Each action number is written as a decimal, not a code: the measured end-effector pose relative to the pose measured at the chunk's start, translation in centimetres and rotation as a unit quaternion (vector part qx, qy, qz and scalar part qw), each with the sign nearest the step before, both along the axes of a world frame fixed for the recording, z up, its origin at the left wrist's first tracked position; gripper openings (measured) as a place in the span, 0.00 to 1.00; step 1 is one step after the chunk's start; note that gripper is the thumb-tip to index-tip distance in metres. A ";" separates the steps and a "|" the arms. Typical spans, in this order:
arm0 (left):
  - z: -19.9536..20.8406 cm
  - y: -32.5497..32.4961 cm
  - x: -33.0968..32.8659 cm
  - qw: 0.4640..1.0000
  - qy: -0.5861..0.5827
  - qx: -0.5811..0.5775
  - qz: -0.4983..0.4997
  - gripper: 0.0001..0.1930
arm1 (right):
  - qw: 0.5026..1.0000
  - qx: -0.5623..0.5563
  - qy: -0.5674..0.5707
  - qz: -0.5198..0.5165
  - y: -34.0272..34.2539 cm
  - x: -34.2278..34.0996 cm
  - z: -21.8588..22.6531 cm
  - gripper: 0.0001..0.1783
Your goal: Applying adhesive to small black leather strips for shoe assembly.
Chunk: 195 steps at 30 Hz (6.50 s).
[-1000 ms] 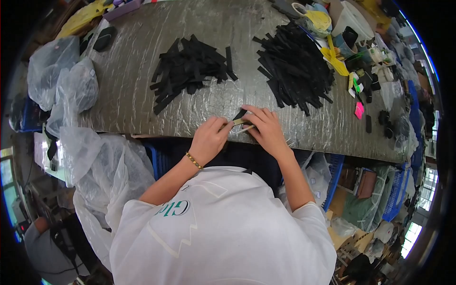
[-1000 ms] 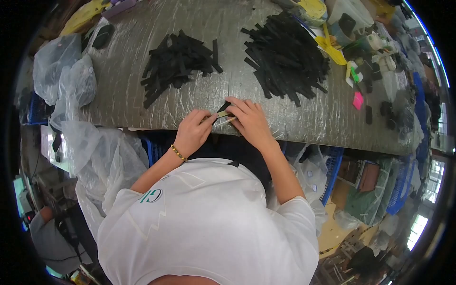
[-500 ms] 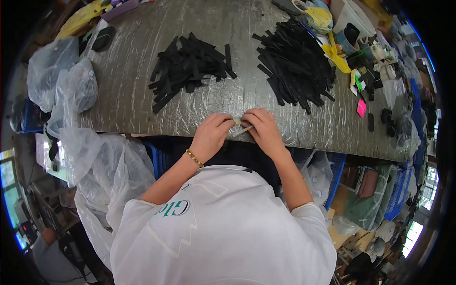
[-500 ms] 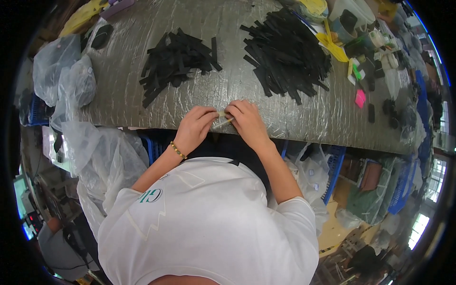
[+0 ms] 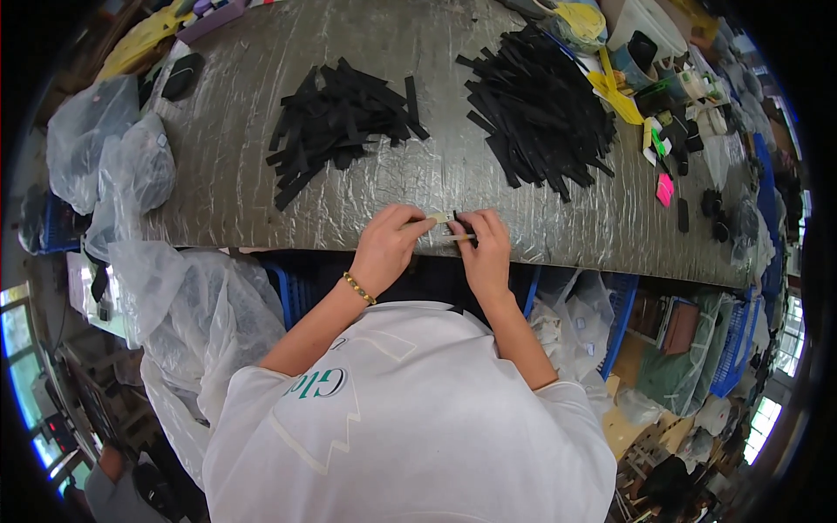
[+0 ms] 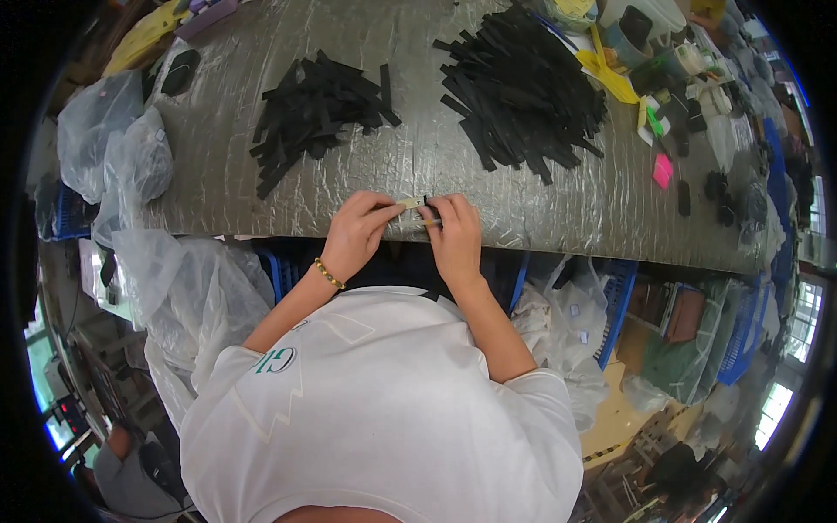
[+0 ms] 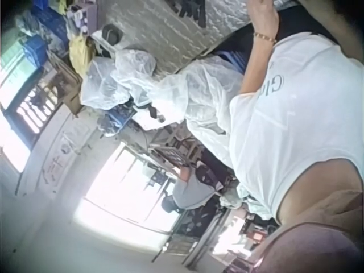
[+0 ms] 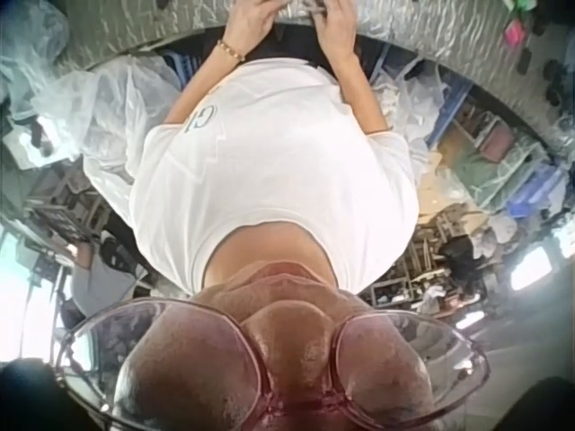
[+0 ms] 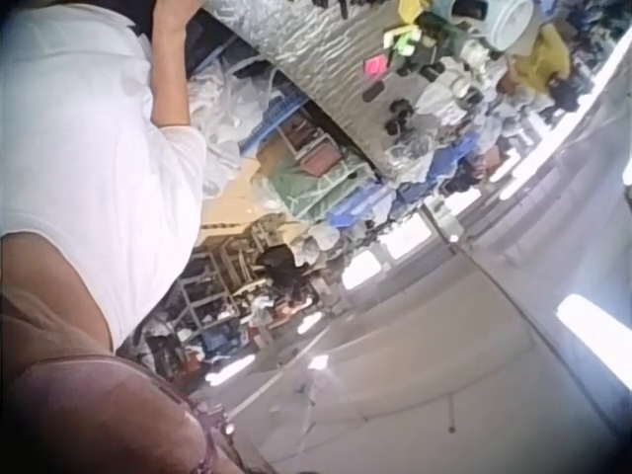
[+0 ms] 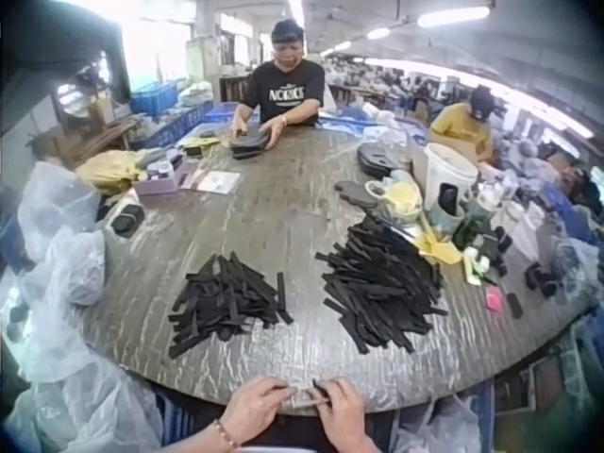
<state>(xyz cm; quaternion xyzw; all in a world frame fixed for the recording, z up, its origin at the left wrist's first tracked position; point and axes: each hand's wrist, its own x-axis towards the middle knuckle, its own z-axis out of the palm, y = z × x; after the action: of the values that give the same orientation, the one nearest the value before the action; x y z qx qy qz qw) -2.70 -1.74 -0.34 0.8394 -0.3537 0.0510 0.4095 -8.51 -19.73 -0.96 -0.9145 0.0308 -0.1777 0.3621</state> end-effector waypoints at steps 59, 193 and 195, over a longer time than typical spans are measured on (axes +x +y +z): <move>0.2 -0.4 0.5 0.995 0.097 -0.034 0.015 0.29 | 0.980 0.152 0.084 0.093 1.0 1.9 2.0 0.09; 0.6 -0.6 1.0 0.995 -0.006 0.082 -0.058 0.22 | 0.975 0.200 0.098 0.013 -2.1 1.5 1.6 0.10; 0.5 -0.6 1.1 0.995 -0.013 0.083 -0.057 0.21 | 0.976 0.191 0.100 0.015 -2.1 1.6 1.8 0.10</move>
<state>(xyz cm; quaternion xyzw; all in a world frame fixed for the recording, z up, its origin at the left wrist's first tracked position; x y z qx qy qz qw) -1.61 -2.34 0.14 0.8482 -0.4095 0.0090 0.3359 -6.96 -21.81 0.82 -0.8418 0.0868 -0.0709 0.5281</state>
